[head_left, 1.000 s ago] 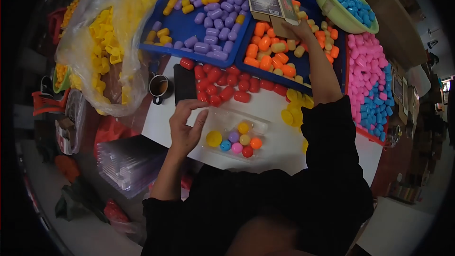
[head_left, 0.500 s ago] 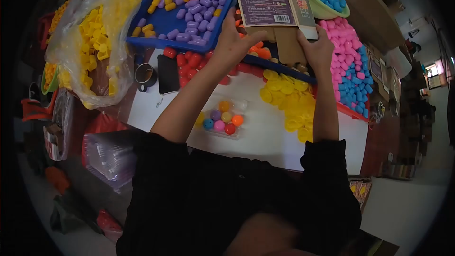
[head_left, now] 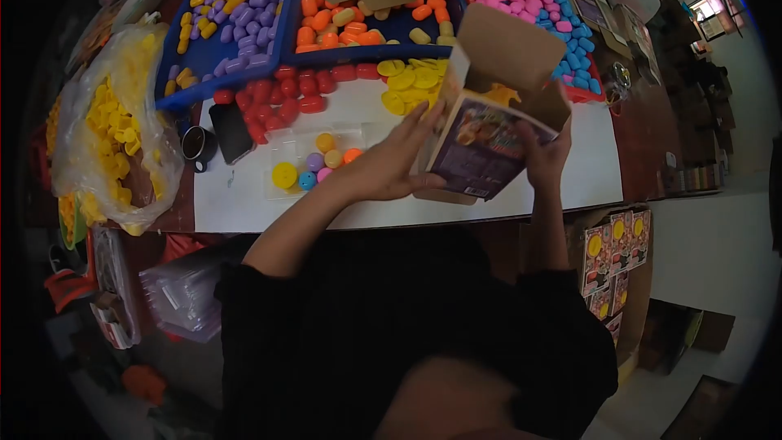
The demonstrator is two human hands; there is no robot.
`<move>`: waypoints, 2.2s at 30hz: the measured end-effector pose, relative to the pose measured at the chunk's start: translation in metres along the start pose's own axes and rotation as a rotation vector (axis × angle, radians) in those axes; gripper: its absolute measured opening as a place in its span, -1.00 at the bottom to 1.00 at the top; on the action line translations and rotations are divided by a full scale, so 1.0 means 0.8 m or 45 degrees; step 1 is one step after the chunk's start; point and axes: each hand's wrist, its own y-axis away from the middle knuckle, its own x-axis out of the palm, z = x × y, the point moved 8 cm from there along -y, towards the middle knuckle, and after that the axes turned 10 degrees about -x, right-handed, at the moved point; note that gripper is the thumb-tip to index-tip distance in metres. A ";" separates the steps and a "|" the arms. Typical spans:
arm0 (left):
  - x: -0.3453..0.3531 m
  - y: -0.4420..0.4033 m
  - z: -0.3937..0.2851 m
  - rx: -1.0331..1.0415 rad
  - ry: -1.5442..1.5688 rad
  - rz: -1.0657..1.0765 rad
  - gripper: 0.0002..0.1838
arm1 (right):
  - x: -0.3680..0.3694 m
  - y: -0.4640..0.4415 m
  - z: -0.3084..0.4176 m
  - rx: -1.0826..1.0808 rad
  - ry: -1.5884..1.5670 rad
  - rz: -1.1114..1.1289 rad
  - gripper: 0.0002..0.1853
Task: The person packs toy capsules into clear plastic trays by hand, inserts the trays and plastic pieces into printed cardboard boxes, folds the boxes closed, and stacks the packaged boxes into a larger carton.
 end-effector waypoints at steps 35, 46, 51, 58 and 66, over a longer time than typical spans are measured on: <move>-0.019 0.047 -0.028 0.350 0.521 -0.550 0.00 | 0.108 0.044 0.115 -0.321 0.995 1.318 -0.29; -0.014 0.056 -0.023 0.476 0.638 -0.553 -0.37 | 0.107 0.049 0.111 -0.217 0.726 1.452 0.13; -0.023 0.063 -0.038 0.567 0.332 -0.529 -0.47 | 0.095 0.044 0.094 -0.018 0.953 1.314 0.16; -0.020 0.059 0.028 -0.180 0.827 -0.386 0.16 | -0.186 0.084 0.037 0.540 -0.178 0.182 -0.01; 0.024 0.031 -0.066 0.138 0.533 0.104 -0.21 | -0.212 0.250 -0.044 0.746 -0.255 -0.384 -0.06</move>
